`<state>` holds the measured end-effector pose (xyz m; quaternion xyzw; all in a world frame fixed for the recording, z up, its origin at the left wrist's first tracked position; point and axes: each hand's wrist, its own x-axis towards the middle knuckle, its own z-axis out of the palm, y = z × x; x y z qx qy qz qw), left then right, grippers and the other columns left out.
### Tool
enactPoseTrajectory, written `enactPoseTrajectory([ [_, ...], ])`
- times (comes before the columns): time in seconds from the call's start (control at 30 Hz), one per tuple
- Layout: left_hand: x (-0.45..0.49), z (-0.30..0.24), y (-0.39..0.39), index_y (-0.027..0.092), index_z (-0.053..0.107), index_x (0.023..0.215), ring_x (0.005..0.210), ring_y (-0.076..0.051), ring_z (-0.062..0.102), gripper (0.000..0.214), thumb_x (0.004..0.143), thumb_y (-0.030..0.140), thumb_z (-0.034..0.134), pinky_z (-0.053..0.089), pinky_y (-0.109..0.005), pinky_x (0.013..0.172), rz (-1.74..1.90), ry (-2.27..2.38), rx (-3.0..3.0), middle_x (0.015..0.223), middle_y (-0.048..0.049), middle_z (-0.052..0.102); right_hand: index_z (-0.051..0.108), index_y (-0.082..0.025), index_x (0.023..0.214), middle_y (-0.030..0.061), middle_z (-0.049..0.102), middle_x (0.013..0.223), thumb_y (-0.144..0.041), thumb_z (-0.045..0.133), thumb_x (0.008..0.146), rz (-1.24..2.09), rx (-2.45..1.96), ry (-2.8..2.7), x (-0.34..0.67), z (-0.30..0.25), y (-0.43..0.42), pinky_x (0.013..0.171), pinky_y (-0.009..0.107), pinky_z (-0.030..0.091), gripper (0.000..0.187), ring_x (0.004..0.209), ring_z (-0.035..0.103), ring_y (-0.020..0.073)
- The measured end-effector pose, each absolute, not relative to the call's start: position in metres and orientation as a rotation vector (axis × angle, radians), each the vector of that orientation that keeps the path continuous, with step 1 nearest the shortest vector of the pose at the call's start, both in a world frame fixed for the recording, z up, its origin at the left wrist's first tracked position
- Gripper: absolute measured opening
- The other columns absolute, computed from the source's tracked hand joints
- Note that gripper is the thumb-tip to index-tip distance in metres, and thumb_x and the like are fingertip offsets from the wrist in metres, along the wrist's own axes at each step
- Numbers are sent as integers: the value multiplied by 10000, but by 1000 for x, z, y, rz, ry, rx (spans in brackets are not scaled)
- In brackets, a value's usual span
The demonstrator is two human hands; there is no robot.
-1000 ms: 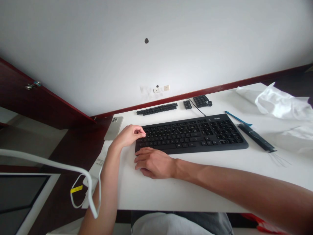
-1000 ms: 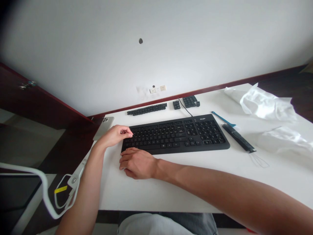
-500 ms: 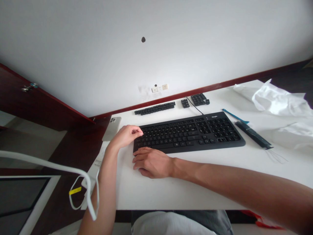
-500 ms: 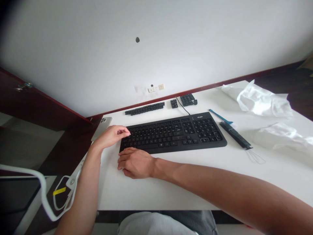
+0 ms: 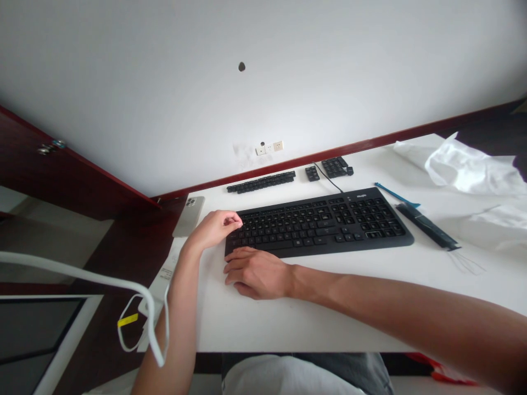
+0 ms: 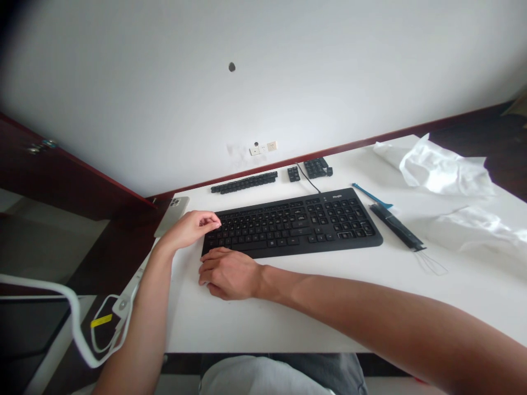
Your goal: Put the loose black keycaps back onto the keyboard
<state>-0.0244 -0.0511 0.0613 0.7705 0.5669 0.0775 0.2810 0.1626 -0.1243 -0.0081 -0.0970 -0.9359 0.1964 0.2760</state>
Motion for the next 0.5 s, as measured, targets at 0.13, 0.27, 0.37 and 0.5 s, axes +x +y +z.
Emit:
enactPoseTrajectory([
  [0.13, -24, 61, -51, 220, 745, 895, 714, -179, 638, 282, 886, 461, 598, 466, -282, 679, 201, 1514, 2063, 788, -17, 731, 735, -157, 1078, 74, 734, 1228, -186, 573, 968, 533, -260, -2520, 163, -7, -124, 1188, 361, 362, 197, 1306, 556, 211],
  [0.27, -24, 60, -52, 216, 745, 901, 723, -183, 644, 290, 886, 465, 598, 471, -283, 689, 196, 1510, 2062, 802, -21, 737, 736, -164, 1078, 78, 734, 1233, -191, 585, 966, 545, -261, -2530, 164, -6, -124, 1183, 369, 370, 190, 1309, 557, 212],
  [0.37, -25, 61, -52, 217, 746, 901, 720, -185, 644, 287, 882, 464, 601, 464, -280, 674, 186, 1514, 2055, 788, -19, 734, 737, -160, 1082, 74, 732, 1233, -198, 580, 971, 543, -260, -2529, 164, -6, -124, 1188, 369, 363, 196, 1306, 559, 220],
  [0.5, -26, 62, -53, 225, 749, 899, 709, -182, 637, 277, 883, 456, 597, 455, -277, 660, 183, 1523, 2058, 768, -13, 728, 736, -155, 1089, 76, 732, 1229, -192, 582, 968, 545, -257, -2528, 163, -7, -124, 1187, 367, 365, 200, 1306, 559, 220],
])
